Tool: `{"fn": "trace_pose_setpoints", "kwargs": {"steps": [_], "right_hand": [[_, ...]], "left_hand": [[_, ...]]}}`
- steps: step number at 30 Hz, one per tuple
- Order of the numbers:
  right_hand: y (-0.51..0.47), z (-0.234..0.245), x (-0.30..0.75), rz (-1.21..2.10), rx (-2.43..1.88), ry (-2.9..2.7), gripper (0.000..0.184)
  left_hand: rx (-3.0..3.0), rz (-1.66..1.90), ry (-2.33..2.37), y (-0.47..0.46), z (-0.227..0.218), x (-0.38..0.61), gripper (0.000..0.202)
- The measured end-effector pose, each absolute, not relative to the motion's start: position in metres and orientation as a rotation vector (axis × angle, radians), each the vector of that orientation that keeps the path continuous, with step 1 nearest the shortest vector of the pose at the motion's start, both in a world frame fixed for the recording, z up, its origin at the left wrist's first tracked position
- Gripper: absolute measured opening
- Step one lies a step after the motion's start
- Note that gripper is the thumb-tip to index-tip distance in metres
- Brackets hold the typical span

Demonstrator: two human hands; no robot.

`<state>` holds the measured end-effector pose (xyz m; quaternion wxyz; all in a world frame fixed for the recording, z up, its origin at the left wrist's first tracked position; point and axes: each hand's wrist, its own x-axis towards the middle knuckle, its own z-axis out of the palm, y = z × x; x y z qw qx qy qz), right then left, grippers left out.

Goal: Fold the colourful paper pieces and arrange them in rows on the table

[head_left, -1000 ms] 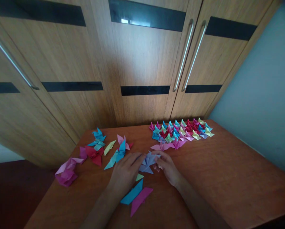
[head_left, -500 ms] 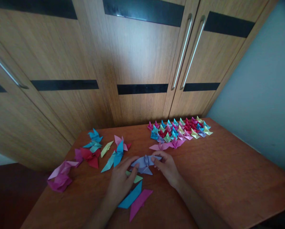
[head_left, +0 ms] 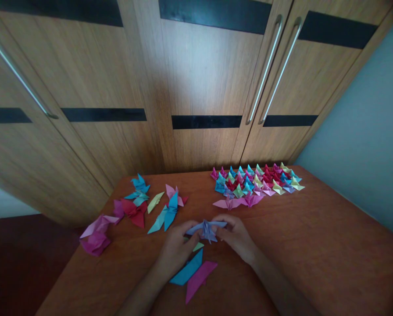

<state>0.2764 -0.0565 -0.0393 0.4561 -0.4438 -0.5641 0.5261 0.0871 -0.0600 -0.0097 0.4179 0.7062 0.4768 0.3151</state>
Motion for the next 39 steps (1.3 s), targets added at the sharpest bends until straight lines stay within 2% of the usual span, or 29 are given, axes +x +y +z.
{"fn": "trace_pose_setpoints", "kwargs": {"steps": [12,25,39], "right_hand": [[-0.057,-0.042,0.278,1.459,-1.003,-1.448,0.027],[-0.058,-0.049,0.283,1.83,-0.705,-0.934,0.027],[-0.057,-0.048,0.284,1.818,-0.509,-0.709,0.023]], "left_hand": [[1.792,0.763,1.222,-0.058,-0.015,0.084,0.019],[0.91,0.88,0.694,-0.064,-0.022,0.085,0.016],[0.798,0.925,0.576,-0.064,-0.022,0.076,0.014]]}}
